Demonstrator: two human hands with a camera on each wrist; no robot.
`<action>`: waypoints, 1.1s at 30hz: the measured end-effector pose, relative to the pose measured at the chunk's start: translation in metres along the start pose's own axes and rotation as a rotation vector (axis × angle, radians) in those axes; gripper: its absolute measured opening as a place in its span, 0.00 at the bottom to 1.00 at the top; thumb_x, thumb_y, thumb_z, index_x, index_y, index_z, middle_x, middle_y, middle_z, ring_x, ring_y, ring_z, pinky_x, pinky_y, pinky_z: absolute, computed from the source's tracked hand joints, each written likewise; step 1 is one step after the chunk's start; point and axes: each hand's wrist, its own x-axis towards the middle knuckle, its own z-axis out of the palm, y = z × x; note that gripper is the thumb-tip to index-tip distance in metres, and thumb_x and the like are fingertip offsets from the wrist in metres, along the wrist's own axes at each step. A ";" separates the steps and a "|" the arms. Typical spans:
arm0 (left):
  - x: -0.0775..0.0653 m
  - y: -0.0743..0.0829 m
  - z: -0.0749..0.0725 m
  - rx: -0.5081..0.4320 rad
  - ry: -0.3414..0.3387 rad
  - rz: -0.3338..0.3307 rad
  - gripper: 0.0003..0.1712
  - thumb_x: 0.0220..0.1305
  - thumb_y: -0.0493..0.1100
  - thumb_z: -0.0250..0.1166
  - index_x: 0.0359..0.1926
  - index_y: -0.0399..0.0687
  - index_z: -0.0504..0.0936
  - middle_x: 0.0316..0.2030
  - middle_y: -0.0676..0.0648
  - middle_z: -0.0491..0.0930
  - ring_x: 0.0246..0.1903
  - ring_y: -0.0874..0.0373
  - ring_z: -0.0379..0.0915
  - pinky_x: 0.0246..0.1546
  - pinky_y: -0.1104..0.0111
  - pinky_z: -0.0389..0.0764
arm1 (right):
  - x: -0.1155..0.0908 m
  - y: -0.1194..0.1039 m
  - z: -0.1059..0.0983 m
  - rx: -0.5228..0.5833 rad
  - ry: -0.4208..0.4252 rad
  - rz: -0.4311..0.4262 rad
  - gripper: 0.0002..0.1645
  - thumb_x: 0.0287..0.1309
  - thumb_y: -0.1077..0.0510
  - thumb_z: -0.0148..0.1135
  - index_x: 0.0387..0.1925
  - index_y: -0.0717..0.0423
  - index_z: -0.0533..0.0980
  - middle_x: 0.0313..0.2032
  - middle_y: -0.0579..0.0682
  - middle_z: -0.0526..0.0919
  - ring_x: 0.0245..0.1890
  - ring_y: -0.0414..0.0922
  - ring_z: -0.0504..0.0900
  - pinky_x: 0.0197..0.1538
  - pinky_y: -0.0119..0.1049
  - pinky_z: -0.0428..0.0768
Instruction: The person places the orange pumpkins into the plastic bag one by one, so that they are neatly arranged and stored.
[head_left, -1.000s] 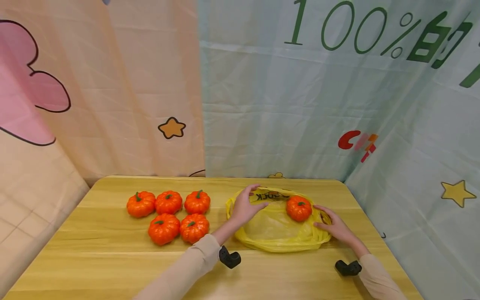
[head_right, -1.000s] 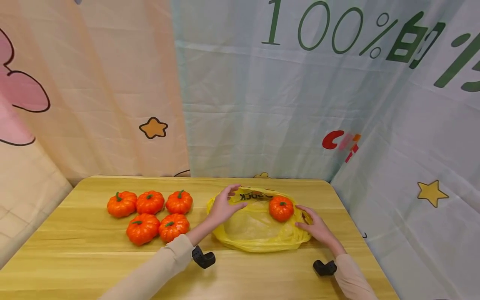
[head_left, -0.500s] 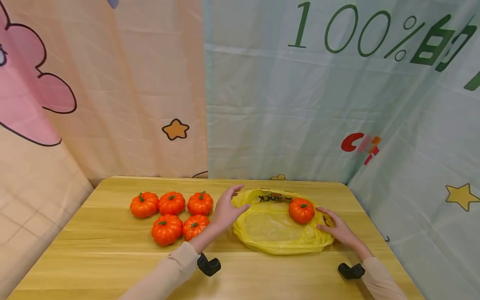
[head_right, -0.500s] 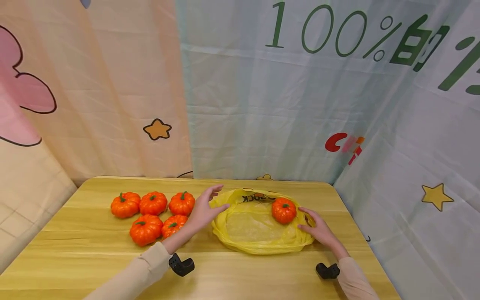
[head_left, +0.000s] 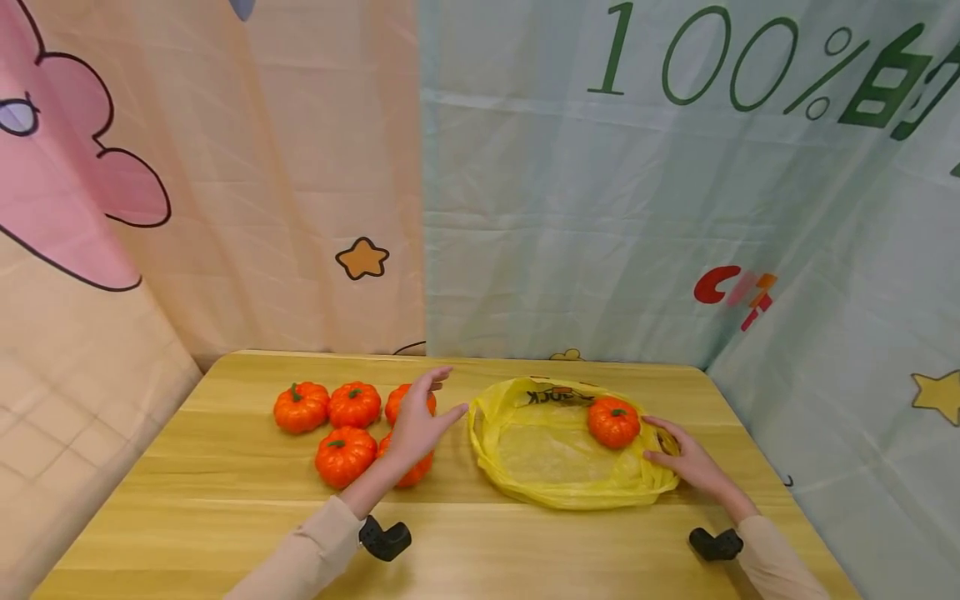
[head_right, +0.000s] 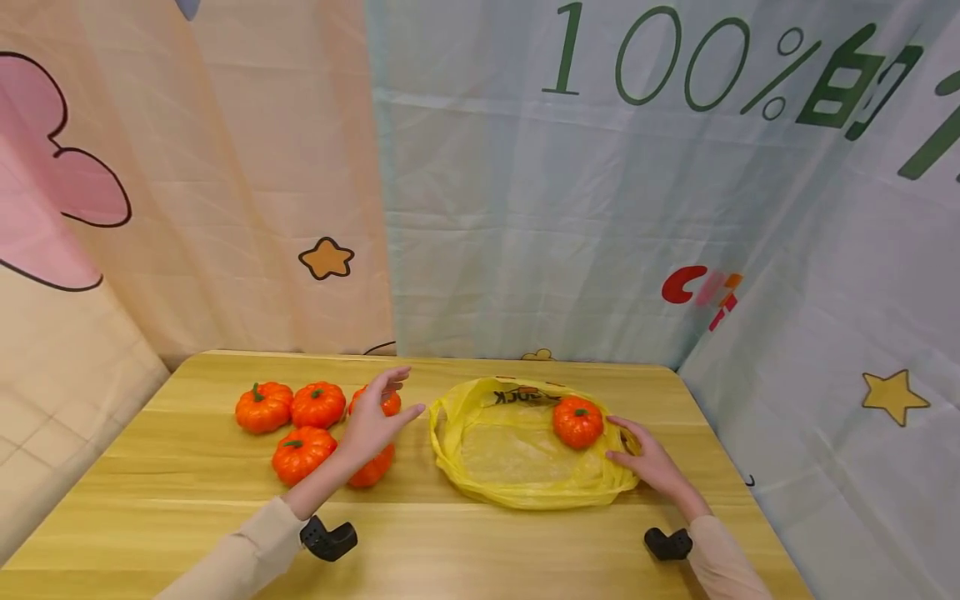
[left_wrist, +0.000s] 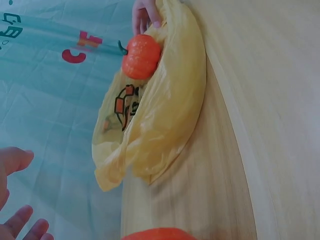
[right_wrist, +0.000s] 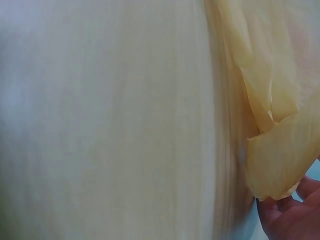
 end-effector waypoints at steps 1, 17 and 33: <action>-0.001 -0.001 -0.004 0.006 0.004 -0.006 0.33 0.54 0.38 0.72 0.62 0.45 0.72 0.59 0.42 0.74 0.57 0.45 0.70 0.59 0.49 0.72 | 0.000 0.000 0.000 -0.003 0.002 -0.006 0.36 0.60 0.58 0.63 0.66 0.66 0.63 0.65 0.68 0.65 0.65 0.67 0.57 0.60 0.21 0.61; -0.011 -0.024 -0.052 0.046 0.073 -0.044 0.34 0.54 0.37 0.72 0.62 0.44 0.70 0.59 0.40 0.73 0.57 0.41 0.69 0.58 0.47 0.71 | -0.001 0.004 0.001 -0.026 0.023 -0.033 0.35 0.60 0.56 0.63 0.65 0.65 0.65 0.64 0.68 0.66 0.65 0.50 0.62 0.55 0.10 0.55; -0.020 -0.051 -0.102 0.147 0.298 -0.039 0.29 0.53 0.34 0.71 0.58 0.40 0.74 0.52 0.39 0.78 0.49 0.46 0.74 0.45 0.67 0.75 | 0.001 -0.004 0.000 -0.008 -0.015 0.021 0.36 0.60 0.59 0.62 0.66 0.67 0.62 0.66 0.69 0.63 0.67 0.66 0.56 0.65 0.57 0.60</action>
